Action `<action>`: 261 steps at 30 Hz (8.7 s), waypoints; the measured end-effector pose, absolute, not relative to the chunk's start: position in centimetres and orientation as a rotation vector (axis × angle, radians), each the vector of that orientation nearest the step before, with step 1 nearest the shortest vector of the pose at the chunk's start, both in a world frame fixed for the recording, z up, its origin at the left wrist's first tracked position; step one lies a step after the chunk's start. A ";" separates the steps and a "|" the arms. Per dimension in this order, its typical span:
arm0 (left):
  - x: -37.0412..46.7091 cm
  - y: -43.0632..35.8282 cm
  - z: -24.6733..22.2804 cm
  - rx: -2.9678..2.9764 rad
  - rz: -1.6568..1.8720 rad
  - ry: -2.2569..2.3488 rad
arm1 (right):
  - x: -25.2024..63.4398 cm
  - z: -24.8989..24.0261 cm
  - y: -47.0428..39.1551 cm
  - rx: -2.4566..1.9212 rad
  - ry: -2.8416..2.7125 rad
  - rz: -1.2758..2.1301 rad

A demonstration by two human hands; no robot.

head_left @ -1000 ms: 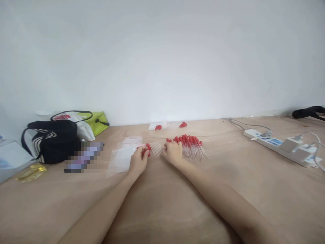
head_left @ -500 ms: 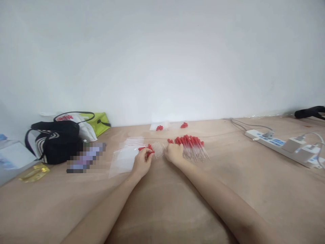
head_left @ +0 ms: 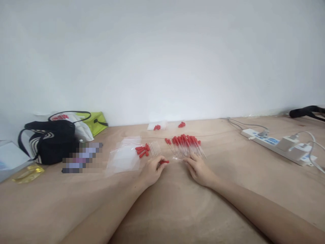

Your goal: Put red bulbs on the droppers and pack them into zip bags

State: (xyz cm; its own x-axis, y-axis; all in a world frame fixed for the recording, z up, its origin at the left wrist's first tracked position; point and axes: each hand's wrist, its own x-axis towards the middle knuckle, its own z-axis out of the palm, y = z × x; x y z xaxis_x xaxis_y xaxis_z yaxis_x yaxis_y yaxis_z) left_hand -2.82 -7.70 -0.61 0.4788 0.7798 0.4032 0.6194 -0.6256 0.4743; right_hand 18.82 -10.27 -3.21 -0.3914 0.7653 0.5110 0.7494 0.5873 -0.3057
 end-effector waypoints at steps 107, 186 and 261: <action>-6.7 0.6 -1.7 2.112 1.104 1.686 | 11.5 -0.3 -2.3 -1.924 -1.994 0.000; -3.6 -8.3 -1.7 2.848 0.950 0.763 | 16.5 -2.0 -11.2 -1.183 -2.317 0.112; -3.8 -7.1 0.0 2.718 1.148 1.311 | 17.8 -0.9 -11.2 -1.586 -2.058 0.325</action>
